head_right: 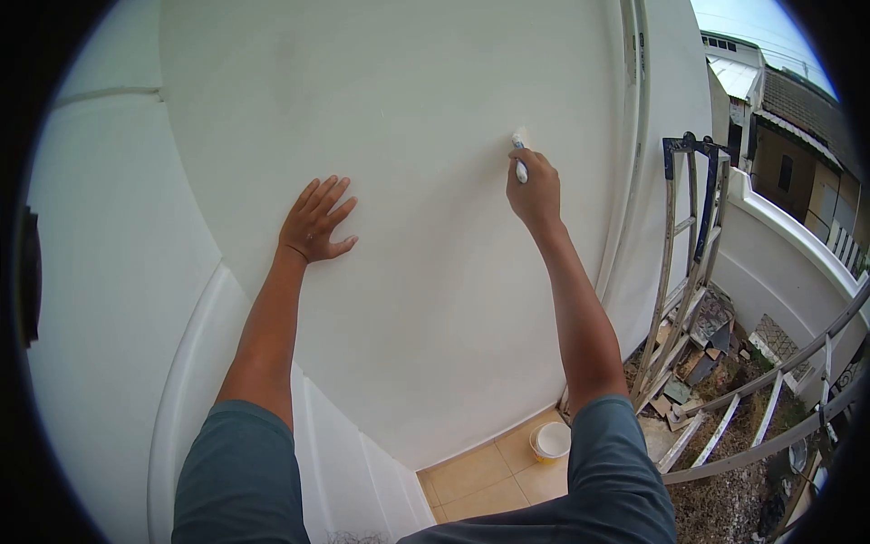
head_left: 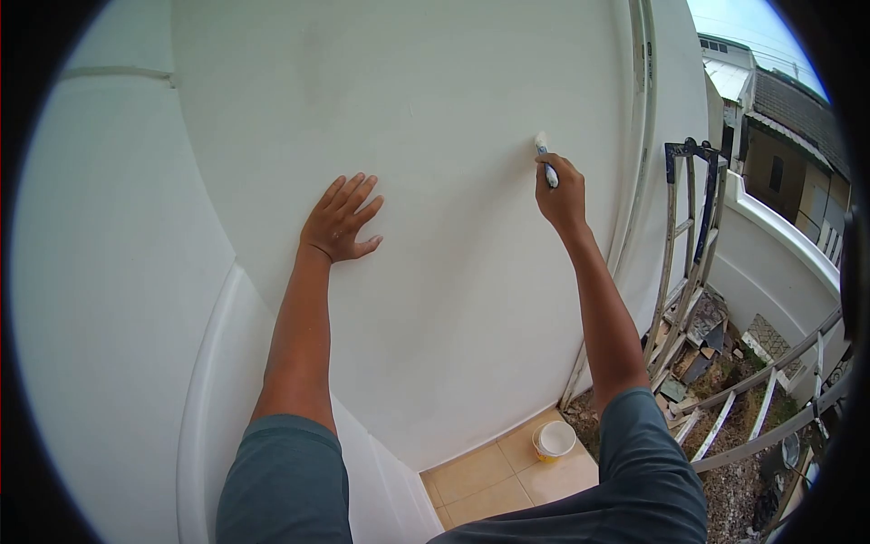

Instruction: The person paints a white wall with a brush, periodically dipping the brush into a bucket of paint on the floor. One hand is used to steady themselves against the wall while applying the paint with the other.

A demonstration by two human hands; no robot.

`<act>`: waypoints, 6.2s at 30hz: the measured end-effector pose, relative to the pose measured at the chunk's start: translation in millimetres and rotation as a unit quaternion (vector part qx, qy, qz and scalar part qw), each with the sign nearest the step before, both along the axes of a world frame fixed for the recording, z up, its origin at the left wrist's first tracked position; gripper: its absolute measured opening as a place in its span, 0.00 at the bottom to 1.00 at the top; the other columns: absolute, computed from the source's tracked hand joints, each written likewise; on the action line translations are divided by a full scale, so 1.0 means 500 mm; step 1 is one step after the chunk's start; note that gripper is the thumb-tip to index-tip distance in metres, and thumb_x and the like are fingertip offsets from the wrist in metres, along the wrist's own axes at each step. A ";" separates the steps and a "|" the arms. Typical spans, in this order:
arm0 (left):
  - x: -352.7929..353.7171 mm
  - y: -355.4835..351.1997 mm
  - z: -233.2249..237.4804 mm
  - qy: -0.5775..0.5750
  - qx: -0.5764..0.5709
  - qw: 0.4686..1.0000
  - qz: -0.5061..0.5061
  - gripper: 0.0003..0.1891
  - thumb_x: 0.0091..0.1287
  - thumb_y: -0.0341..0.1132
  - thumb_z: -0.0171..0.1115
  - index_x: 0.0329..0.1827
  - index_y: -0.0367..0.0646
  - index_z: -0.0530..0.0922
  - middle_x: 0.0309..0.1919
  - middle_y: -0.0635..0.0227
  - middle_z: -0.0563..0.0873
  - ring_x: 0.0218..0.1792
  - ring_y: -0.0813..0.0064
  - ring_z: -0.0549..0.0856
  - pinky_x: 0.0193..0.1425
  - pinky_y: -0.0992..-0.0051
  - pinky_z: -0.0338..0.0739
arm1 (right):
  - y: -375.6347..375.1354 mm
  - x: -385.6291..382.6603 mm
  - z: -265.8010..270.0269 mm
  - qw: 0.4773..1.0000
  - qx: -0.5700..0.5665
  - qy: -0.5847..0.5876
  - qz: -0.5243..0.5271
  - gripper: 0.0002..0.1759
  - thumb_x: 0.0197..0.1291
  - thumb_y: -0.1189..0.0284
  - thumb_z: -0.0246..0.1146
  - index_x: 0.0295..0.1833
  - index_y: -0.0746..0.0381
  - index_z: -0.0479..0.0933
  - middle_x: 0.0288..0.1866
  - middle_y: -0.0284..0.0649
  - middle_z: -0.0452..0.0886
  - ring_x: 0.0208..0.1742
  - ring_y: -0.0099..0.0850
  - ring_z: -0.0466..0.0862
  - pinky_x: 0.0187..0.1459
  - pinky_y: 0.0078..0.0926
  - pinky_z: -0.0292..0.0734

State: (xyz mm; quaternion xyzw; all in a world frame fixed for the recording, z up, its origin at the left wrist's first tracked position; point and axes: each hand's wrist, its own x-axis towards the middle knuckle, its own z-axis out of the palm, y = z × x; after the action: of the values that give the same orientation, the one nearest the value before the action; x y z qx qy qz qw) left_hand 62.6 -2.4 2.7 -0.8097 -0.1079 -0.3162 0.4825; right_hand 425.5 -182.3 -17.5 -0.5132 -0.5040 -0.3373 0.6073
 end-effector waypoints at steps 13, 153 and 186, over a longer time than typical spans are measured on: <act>-0.003 0.003 -0.012 -0.007 -0.006 1.000 0.006 0.34 0.58 0.63 0.68 0.65 0.59 0.75 0.77 0.72 0.67 0.78 0.68 0.64 0.85 0.60 0.57 | -0.014 0.019 -0.062 0.986 0.096 -0.003 -0.136 0.06 0.68 0.78 0.63 0.49 0.62 0.80 0.48 0.46 0.85 0.42 0.42 0.88 0.42 0.37 0.83; 0.002 0.005 -0.013 -0.016 -0.011 1.000 0.022 0.34 0.58 0.60 0.68 0.68 0.63 0.73 0.77 0.74 0.67 0.78 0.71 0.65 0.84 0.62 0.58 | -0.103 -0.206 -0.138 0.882 -0.112 0.071 0.451 0.05 0.72 0.78 0.61 0.49 0.67 0.80 0.60 0.46 0.85 0.51 0.32 0.84 0.56 0.30 0.80; 0.001 0.003 -0.018 -0.017 -0.015 1.000 0.018 0.34 0.58 0.59 0.69 0.68 0.64 0.73 0.77 0.75 0.67 0.78 0.71 0.65 0.85 0.62 0.57 | -0.122 -0.163 -0.214 0.822 -0.208 0.187 0.496 0.05 0.72 0.78 0.61 0.49 0.67 0.80 0.55 0.44 0.87 0.48 0.28 0.85 0.52 0.28 0.81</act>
State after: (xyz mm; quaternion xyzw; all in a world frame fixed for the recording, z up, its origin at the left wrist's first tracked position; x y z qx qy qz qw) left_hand 63.3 -0.8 -6.6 -0.8095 -0.1358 -0.3191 0.4738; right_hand 343.8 -243.1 -124.7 -0.3608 -0.6257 0.2247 0.6541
